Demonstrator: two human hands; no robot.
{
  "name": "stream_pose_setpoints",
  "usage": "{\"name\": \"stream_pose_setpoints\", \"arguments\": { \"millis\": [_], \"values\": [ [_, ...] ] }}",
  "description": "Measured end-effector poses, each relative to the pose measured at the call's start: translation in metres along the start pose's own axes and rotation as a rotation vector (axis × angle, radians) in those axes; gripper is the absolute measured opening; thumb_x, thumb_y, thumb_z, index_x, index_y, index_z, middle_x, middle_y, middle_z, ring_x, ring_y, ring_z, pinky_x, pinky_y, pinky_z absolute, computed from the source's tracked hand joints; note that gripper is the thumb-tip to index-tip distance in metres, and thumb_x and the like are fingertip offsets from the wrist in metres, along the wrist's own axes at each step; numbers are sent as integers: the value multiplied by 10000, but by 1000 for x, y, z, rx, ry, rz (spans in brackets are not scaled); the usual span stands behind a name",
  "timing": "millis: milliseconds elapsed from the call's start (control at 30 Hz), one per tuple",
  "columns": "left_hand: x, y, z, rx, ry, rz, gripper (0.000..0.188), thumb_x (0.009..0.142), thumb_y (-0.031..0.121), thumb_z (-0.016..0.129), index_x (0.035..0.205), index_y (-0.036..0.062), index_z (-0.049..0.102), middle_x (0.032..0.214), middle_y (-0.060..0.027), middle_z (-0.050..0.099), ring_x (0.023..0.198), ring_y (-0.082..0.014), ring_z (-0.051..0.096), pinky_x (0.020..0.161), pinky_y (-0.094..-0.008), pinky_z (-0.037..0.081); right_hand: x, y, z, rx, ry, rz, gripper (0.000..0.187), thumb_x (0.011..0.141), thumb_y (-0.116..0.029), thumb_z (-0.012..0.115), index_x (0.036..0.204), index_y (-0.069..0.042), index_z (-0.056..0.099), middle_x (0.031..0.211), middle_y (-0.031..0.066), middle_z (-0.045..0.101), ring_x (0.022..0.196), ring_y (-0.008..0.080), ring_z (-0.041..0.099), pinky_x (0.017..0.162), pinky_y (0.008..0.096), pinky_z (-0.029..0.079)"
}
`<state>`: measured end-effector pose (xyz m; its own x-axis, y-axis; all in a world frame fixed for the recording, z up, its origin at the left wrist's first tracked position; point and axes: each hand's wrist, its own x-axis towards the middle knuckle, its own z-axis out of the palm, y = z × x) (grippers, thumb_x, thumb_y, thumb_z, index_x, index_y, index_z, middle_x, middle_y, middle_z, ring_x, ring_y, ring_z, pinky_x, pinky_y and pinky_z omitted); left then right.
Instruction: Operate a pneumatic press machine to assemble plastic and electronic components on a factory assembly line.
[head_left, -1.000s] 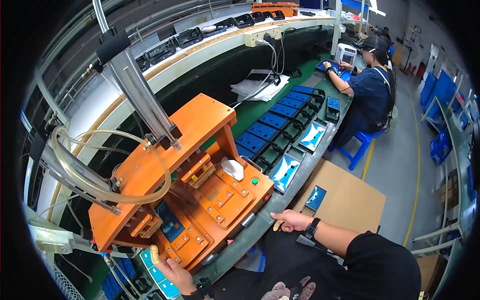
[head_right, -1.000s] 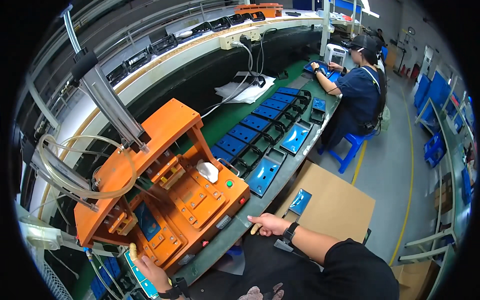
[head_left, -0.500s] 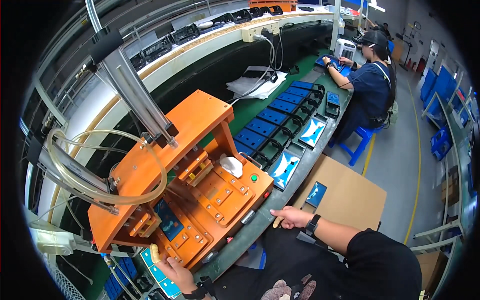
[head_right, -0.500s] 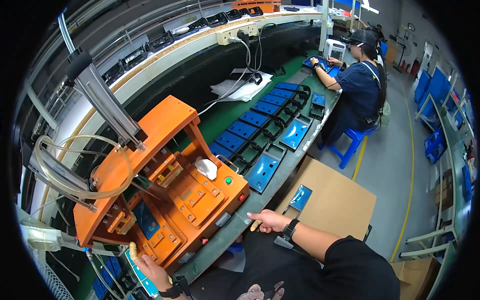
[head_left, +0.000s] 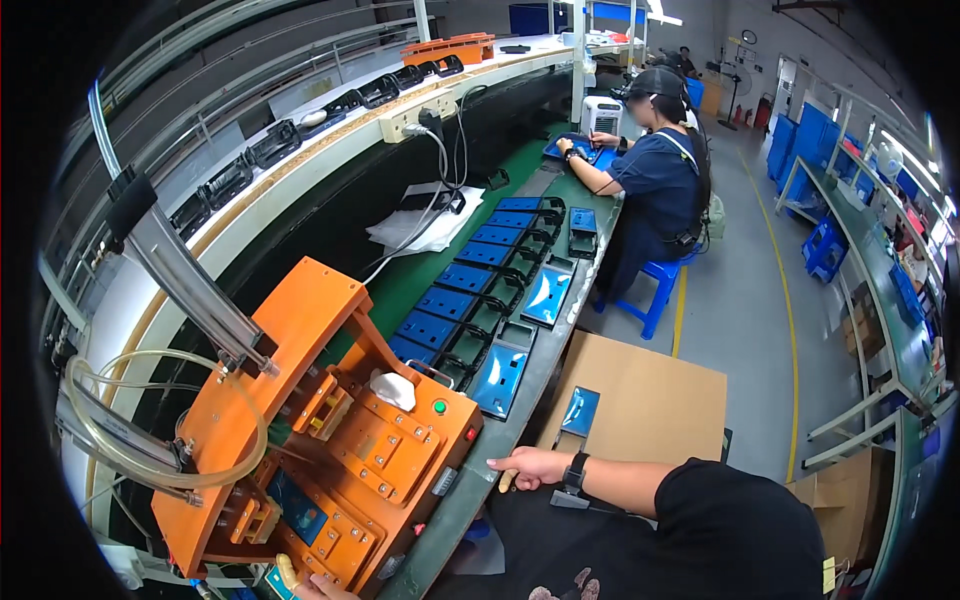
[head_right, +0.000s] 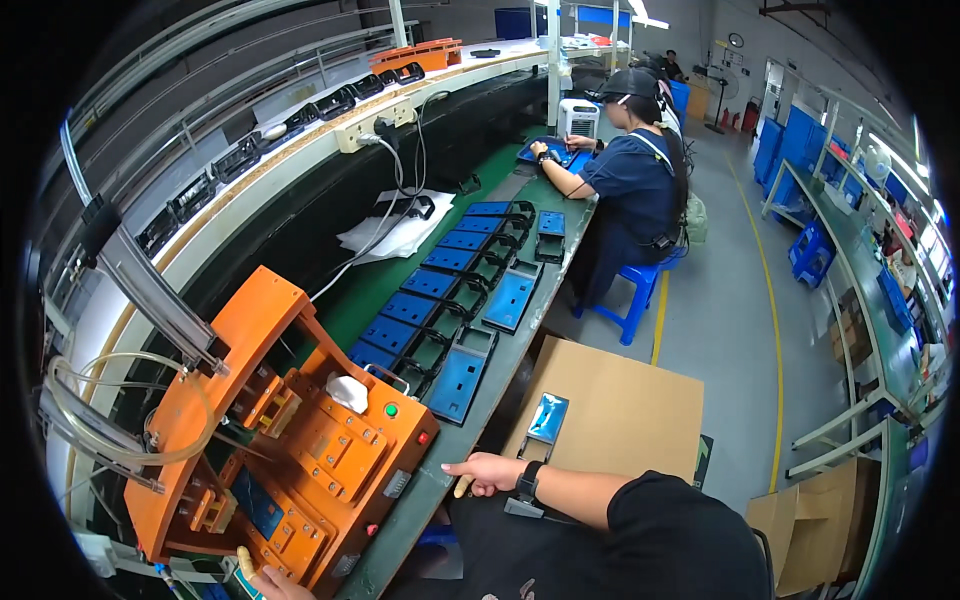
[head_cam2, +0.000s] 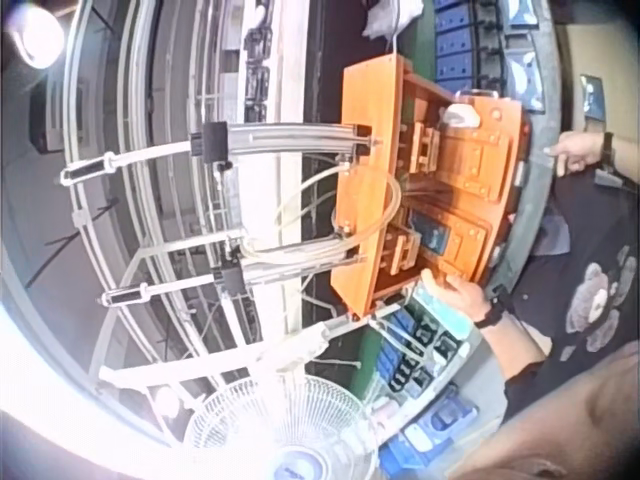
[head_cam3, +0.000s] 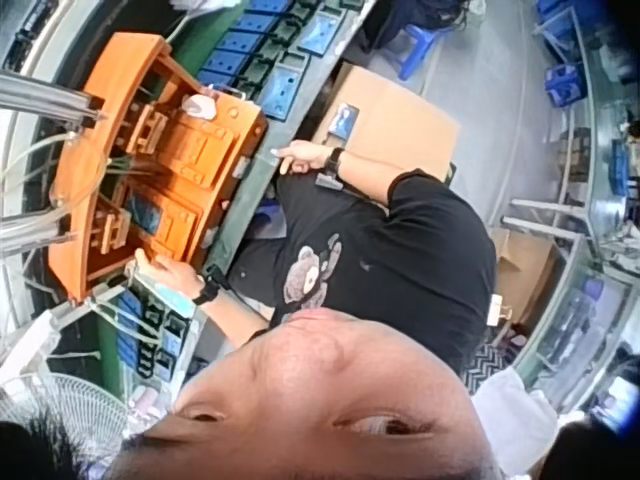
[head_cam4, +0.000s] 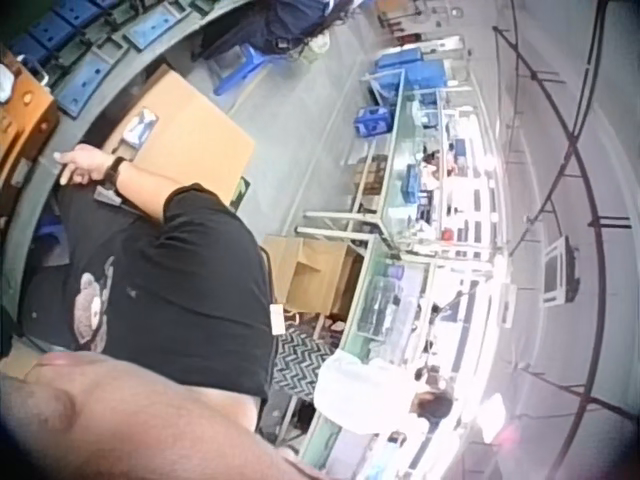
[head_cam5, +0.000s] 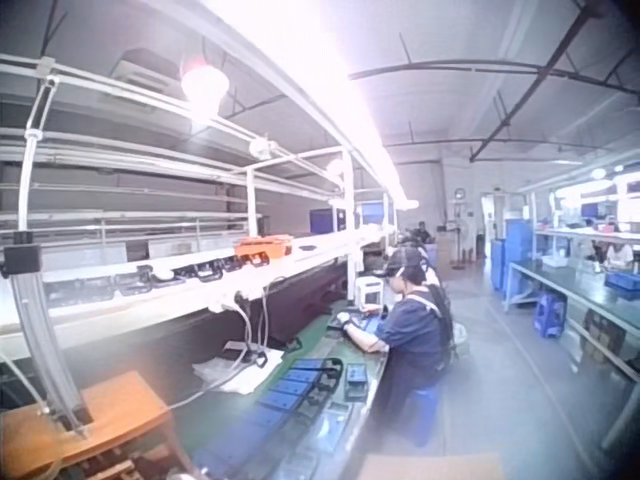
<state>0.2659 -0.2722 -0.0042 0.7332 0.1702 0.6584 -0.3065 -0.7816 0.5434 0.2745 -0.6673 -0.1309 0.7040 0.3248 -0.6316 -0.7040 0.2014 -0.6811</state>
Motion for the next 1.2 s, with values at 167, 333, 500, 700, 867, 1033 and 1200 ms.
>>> {"name": "stream_pose_setpoints", "arguments": {
  "millis": [167, 333, 500, 700, 867, 1033, 1200],
  "values": [
    [1, 6, -1, -28, -13, -16, 563, 1018, 393, 438, 1332, -74, 465, 1326, -254, 511, 1218, -393, 482, 1063, -441, 345, 0, 0, 0, 1, 3, 1, 454, 924, -511, 610, 833, -67, 637, 828, 48, 691, 471, 42, 443, 376, 208, 258],
    [2, 3, -1, -9, -17, 3, 581, 1019, 420, 425, 1324, -73, 473, 1320, -251, 515, 1220, -389, 480, 1065, -441, 340, 1, 2, -1, -19, -2, -2, 440, 920, -523, 609, 884, -85, 641, 827, 47, 690, 473, 42, 456, 378, 205, 283],
    [0, -1, 1, 4, -11, 30, 574, 1018, 415, 431, 1316, -73, 476, 1310, -248, 521, 1209, -391, 490, 1060, -436, 348, 3, 2, -1, -37, 19, 27, 445, 922, -532, 595, 1086, -119, 612, 842, 71, 684, 477, 50, 454, 378, 196, 281],
    [-2, -7, 0, -36, -29, 6, 490, 1016, 302, 462, 1326, -77, 459, 1323, -249, 511, 1223, -387, 483, 1066, -429, 346, 0, 4, 1, -56, 31, -24, 443, 945, -510, 573, 971, -69, 609, 793, 59, 666, 480, 56, 499, 372, 207, 318],
    [0, -4, -1, -33, -45, 1, 450, 1011, 240, 461, 1338, -69, 451, 1347, -231, 495, 1252, -367, 457, 1084, -425, 324, -11, 8, 8, -201, 60, -36, 483, 980, -511, 493, 1131, -62, 584, 856, 63, 654, 492, 72, 519, 391, 208, 348],
    [0, 7, -2, -65, -74, -78, 448, 1021, 254, 438, 1344, -57, 453, 1369, -211, 490, 1261, -347, 455, 1088, -419, 321, -54, -21, -1, -557, -264, 144, 498, 963, -528, 506, 1168, -98, 652, 918, 40, 706, 579, 66, 560, 454, 211, 334],
    [-6, 9, 3, -515, 90, -253, 402, 1029, 229, 433, 1337, -23, 489, 1375, -173, 508, 1240, -287, 495, 1058, -403, 367, -75, -147, -53, -724, -301, -254, 396, 954, -436, 568, 1143, -101, 666, 958, 26, 707, 651, 76, 619, 528, 236, 465]
  ]
}}
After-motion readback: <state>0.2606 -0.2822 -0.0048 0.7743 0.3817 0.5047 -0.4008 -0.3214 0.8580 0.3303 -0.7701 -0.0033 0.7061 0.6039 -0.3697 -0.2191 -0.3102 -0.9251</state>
